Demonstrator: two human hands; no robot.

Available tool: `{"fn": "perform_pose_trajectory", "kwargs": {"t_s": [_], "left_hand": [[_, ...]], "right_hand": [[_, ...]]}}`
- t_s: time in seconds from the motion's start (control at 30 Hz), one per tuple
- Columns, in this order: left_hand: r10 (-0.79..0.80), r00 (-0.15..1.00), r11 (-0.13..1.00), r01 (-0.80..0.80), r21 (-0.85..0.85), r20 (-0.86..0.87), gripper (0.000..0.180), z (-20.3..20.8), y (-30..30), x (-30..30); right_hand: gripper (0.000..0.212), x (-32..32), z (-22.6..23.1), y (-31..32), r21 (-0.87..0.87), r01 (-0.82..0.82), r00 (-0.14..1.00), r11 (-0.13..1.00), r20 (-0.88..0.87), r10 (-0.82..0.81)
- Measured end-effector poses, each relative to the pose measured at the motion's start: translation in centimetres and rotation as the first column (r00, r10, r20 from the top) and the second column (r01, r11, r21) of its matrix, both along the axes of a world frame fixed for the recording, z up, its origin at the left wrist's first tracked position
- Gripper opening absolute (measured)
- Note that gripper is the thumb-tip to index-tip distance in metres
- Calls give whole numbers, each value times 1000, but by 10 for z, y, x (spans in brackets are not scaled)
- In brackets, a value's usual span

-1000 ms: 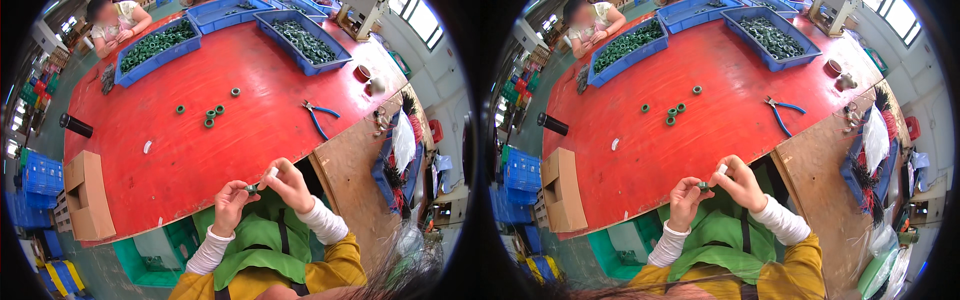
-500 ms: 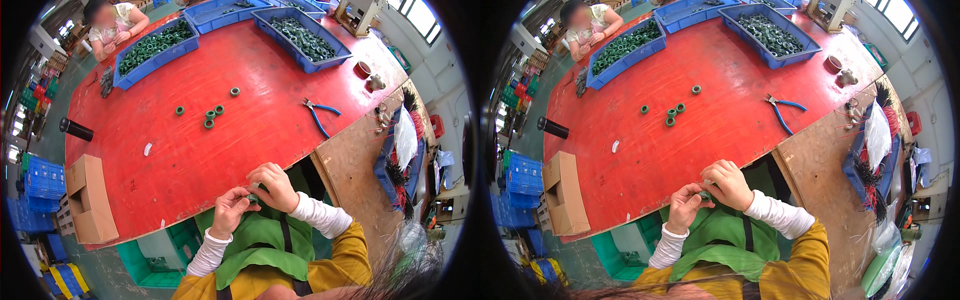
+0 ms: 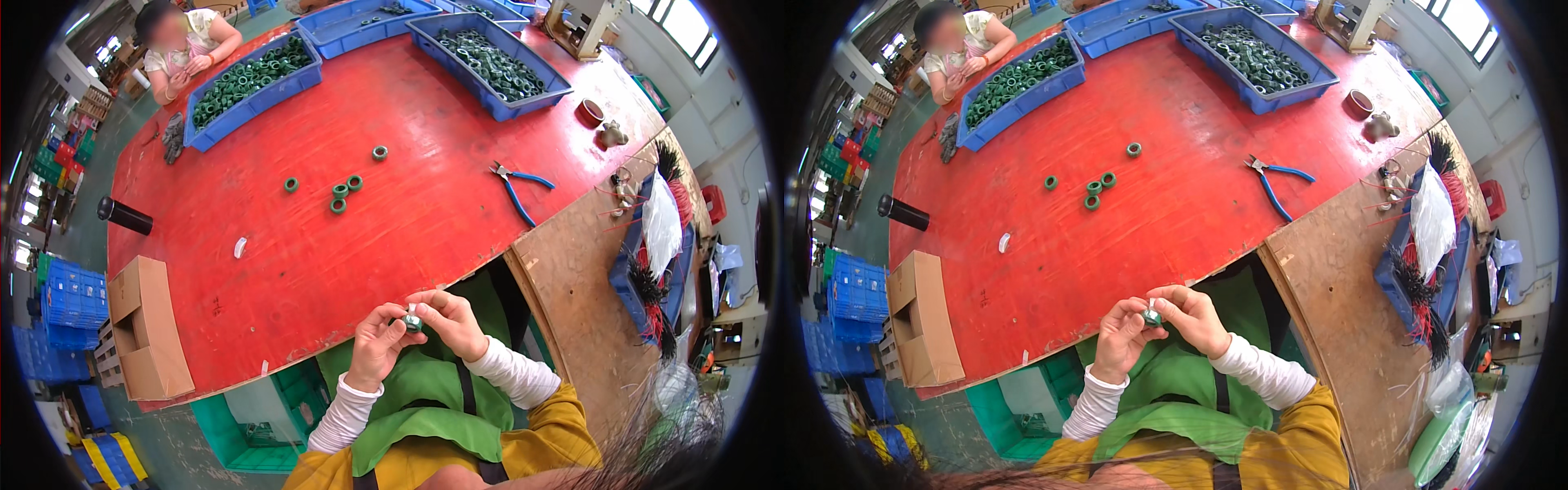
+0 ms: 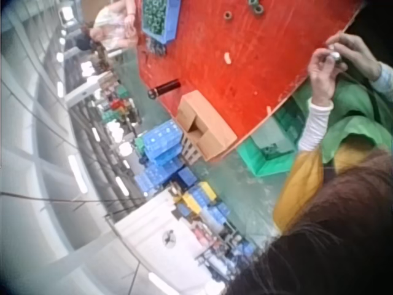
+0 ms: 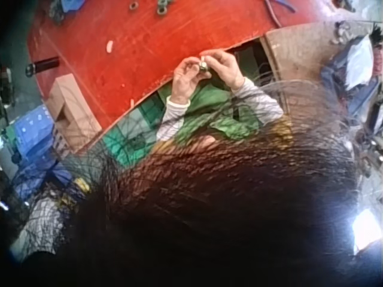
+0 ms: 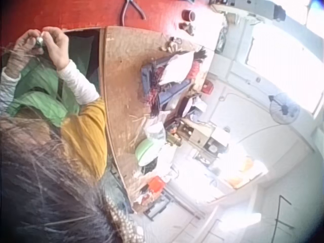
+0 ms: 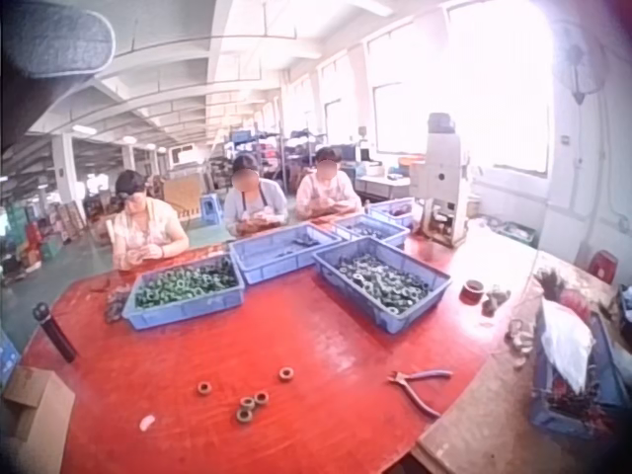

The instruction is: Assembling small white parts into green plastic rings and trimming with pliers at a factory workstation.

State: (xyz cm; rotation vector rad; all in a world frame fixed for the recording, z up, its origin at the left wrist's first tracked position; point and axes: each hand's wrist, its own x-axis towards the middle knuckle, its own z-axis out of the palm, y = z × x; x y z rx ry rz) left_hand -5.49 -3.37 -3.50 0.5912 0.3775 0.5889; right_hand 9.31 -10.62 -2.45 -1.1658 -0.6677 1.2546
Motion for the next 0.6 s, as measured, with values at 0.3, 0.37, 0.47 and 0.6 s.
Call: {"fn": "perform_pose_trajectory", "kwargs": {"t_s": [0.3,0.37,0.47,0.6], "left_hand": [[41,998,998,-39,-46,45,16,0,-1,1],[22,999,997,-20,-71,30,15,0,0,1],[15,998,999,-18,-43,-61,16,7,3,3],[12,991,999,-6,48,-134,18,6,6,-1]], "right_hand": [[30,5,0,-2,290,-98,795,952,598,-100],[27,8,1,-1,322,-122,749,939,650,-126],[25,4,2,-3,254,-18,808,967,574,-136],[29,11,11,2,281,-50,722,958,673,-160]]}}
